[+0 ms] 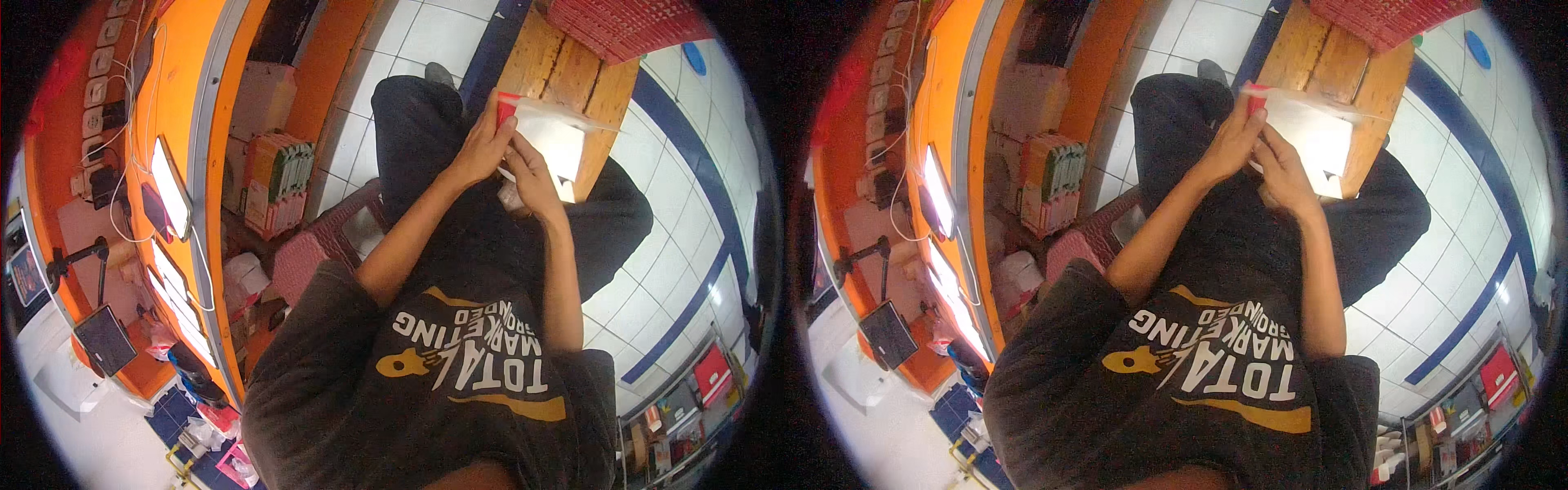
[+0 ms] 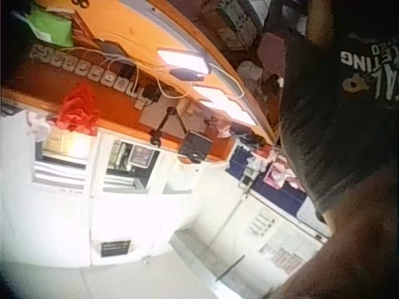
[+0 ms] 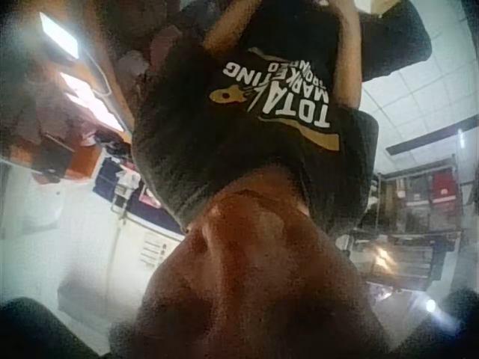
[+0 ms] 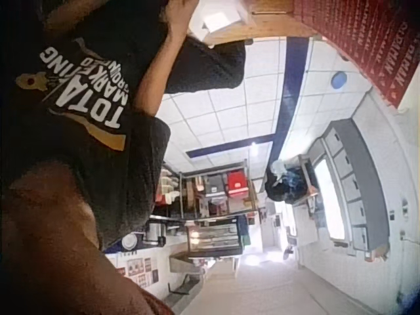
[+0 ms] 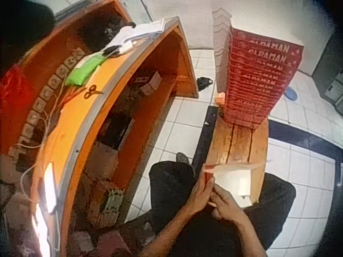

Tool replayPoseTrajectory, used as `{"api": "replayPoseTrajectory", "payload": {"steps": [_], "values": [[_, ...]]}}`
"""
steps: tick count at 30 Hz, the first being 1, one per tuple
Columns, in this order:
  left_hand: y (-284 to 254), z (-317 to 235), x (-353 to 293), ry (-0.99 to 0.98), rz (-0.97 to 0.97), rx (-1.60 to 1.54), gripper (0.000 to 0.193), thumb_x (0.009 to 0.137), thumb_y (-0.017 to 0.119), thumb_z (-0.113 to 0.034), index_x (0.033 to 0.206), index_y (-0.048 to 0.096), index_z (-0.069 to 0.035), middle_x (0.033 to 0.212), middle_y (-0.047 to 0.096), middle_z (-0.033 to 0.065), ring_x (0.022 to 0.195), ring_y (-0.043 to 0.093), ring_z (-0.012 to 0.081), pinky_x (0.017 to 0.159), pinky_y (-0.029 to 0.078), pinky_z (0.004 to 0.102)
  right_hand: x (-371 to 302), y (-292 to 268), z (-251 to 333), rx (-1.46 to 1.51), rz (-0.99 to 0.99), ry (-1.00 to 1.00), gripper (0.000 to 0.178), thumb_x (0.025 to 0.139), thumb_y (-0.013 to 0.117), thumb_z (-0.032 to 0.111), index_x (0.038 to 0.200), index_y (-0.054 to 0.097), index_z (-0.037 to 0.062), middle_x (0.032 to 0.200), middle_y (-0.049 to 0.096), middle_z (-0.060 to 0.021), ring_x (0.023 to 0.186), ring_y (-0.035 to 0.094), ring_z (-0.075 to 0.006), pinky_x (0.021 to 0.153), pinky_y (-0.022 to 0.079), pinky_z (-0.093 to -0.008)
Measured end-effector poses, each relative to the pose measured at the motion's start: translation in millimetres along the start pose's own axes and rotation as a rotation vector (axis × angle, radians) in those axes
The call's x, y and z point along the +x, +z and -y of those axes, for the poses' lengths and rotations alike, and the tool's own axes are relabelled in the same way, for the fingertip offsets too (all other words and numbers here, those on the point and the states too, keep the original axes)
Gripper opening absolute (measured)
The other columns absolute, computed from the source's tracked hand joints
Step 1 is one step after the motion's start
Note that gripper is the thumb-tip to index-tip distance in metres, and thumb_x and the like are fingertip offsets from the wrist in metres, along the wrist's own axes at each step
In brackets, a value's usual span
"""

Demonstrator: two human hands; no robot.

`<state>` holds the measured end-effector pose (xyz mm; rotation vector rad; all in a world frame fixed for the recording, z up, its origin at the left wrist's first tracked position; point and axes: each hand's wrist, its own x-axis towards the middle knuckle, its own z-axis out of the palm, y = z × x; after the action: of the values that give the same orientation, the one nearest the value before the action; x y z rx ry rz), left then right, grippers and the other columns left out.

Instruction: Folding and stacking cardboard food packaging boxes in a commercial kitchen environment.

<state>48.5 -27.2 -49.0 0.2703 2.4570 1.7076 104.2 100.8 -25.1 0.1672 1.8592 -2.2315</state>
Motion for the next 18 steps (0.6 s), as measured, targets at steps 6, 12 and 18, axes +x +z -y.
{"api": "replayPoseTrajectory", "payload": {"steps": [6,12,18], "values": [[-40,-16,23,-0.2,0.113,0.253,0.056,0.108,0.03,-0.036,0.144,0.046,0.004,0.117,0.062,0.0357,0.102,0.059,0.0511,0.094,0.047,0.0535,-41,-24,128,-0.791,0.334,-0.066,0.057,0.087,0.072,0.008,0.139,0.053,-0.0066,0.139,0.058,-0.024,0.13,0.056,-0.0342,0.111,0.042,-0.0423],[-48,-20,30,-0.467,0.591,-0.18,0.06,0.11,0.032,-0.046,0.123,0.064,0.003,0.114,0.068,0.0277,0.108,0.066,0.0396,0.094,0.051,0.0437,-106,-69,168,-1.59,0.312,-0.31,0.049,0.071,0.074,0.002,0.12,0.065,-0.0022,0.125,0.065,-0.025,0.119,0.062,-0.0387,0.103,0.05,-0.0441],[-64,-86,-24,0.381,0.834,-0.159,0.029,0.089,0.071,-0.022,0.115,0.069,-0.01,0.12,0.065,0.0123,0.12,0.057,0.0299,0.113,0.036,0.0469,-126,-71,139,-1.313,0.327,-0.03,0.018,0.078,0.066,-0.004,0.096,0.068,-0.0009,0.088,0.071,-0.0192,0.079,0.07,-0.0336,0.071,0.054,-0.041]]}}
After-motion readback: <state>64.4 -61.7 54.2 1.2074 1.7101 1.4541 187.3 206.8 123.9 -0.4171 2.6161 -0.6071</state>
